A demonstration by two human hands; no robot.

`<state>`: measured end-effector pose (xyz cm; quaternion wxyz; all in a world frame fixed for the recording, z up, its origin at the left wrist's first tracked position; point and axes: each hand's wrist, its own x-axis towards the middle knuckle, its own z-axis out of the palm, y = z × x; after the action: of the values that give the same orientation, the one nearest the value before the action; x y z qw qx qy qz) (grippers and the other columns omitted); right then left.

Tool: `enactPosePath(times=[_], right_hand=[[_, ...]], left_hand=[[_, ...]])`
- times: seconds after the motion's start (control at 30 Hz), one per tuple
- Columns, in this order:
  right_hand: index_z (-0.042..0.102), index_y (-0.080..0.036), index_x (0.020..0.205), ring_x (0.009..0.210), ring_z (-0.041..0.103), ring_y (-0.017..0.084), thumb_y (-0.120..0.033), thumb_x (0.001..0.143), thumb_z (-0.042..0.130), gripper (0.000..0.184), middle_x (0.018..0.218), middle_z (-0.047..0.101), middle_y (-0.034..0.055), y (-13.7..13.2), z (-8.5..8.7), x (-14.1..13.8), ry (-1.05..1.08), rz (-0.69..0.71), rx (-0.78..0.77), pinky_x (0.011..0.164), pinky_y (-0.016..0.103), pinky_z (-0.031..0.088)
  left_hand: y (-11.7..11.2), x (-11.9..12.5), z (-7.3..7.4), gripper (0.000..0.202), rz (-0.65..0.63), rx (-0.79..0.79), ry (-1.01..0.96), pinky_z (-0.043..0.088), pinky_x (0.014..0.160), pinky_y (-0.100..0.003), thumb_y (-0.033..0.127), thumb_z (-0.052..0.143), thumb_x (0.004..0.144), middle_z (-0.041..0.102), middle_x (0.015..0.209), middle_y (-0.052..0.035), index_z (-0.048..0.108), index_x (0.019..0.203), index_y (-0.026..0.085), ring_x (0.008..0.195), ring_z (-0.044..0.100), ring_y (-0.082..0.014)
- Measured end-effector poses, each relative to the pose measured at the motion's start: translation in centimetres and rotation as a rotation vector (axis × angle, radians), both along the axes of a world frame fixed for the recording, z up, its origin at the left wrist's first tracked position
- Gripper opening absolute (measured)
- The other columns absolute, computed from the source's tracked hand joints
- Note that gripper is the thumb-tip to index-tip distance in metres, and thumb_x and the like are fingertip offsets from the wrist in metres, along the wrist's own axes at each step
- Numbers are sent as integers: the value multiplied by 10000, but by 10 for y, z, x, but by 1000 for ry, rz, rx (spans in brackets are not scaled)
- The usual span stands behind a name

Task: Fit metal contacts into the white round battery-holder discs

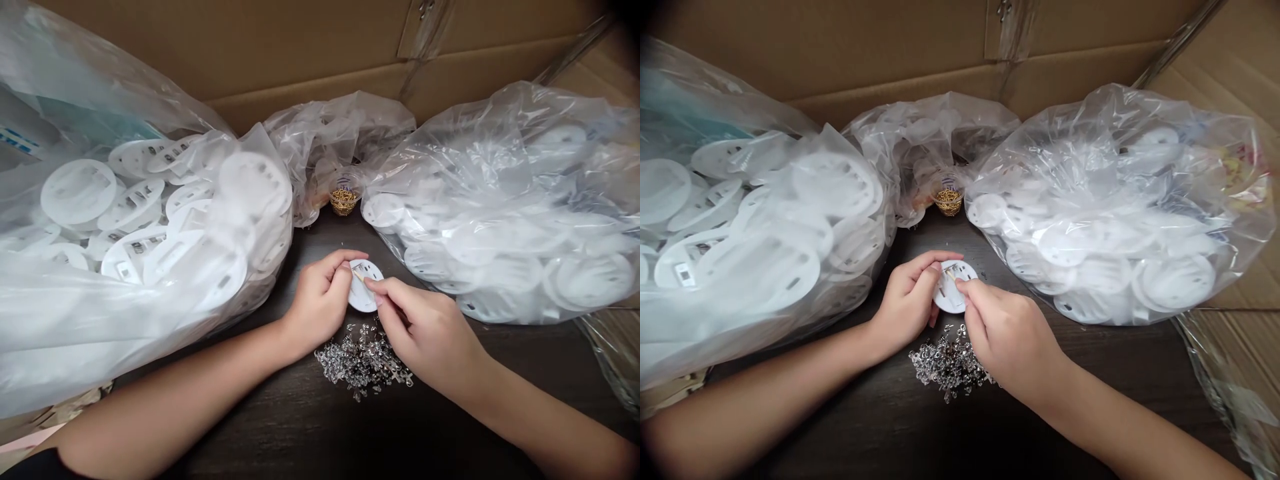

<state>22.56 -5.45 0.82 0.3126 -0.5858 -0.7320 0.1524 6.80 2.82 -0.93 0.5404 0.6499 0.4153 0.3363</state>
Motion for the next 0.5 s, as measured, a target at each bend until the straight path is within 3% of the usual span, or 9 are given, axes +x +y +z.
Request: enactPosePath(times=[0.23, 0.4, 0.5], right_hand=[[647, -139, 1114, 774, 715, 142, -72, 958, 525, 209, 925, 746, 45, 4, -22, -7, 81, 10, 133, 698, 264, 524], [643, -132, 1169, 871, 728, 126, -42, 945, 550, 259, 1020, 758, 66, 3, -33, -9, 151, -19, 203, 790, 229, 563], [637, -138, 1185, 897, 732, 127, -23, 927, 567, 291, 1067, 758, 76, 2, -37, -9, 182, -76, 264, 798, 222, 575]], left_hand=[[4, -1, -1, 317, -11, 8, 10, 464, 588, -214, 215, 420, 952, 731, 875, -35, 720, 1050, 181, 771, 655, -136], [-1, -1, 0, 344, -20, -48, 18, 391, 458, -216, 287, 373, 1013, 610, 601, 25, 672, 1135, 168, 458, 510, -97], [-5, 0, -2, 351, -31, -97, 22, 367, 429, -218, 285, 367, 1014, 552, 523, 46, 665, 1154, 162, 406, 476, -101]])
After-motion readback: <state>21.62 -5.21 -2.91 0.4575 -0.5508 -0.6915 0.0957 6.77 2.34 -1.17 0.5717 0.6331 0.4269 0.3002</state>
